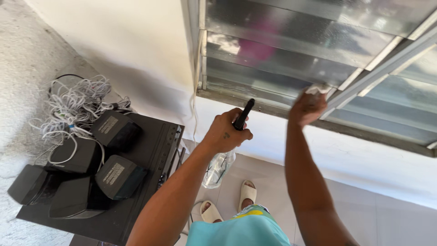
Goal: The person sprays a cleaning solution onto a glass window and wipes it with a cloth. They repeatedly spray and wipe different sections of the window to remove dirt and streaks.
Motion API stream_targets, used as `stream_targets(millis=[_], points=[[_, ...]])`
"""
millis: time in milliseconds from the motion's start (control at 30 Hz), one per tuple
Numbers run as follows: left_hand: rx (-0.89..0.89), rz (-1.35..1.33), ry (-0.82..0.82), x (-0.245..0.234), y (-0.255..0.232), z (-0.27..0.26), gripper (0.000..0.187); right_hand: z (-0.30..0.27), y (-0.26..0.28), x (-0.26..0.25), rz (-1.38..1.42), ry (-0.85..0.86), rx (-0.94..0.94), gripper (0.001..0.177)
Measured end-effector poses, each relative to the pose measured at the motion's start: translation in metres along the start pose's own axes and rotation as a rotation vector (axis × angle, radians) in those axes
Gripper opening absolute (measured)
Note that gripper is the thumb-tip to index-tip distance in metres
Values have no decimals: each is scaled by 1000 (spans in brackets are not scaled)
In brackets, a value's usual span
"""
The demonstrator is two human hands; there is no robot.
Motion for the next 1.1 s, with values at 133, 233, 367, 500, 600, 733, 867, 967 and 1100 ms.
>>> stream_targets(millis=[133, 233, 367, 500, 600, 733, 867, 967, 1100], points=[[-40, 45, -24, -10, 4, -3, 40, -50, 75, 25, 274, 162, 365, 51], [-65, 29, -54, -20, 7, -5, 41, -69, 137, 32, 281, 282, -45, 27], [-100, -25, -86, -32, 9, -10, 43, -87, 204, 57, 289, 519, -364, 14], [-76, -19, -128, -42, 7, -14, 44, -108, 260, 80, 326, 739, -527, 18], [-73, 19, -145, -48, 4, -15, 43, -104, 266, 90, 237, 899, -743, 23], [-80, 54, -111, -42, -2, -14, 39, -79, 238, 76, 225, 846, -916, 19], [-59, 74, -63, -22, -9, -14, 36, -40, 173, 36, 259, 810, -739, 22], [-27, 40, -35, -7, -19, -11, 37, -17, 120, 7, 91, 804, -593, 20], [32, 38, -4, 6, -33, -12, 36, 20, 90, -30, 108, 680, -321, 18]])
Point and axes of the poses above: each hand's wrist, its own z-axis towards the middle knuckle, its own x-axis out of the palm, y = z × x, the point moved 3 cm from there along z, towards the middle knuckle, and after that the axes turned 12 degrees about -y, right-handed, at the moved point
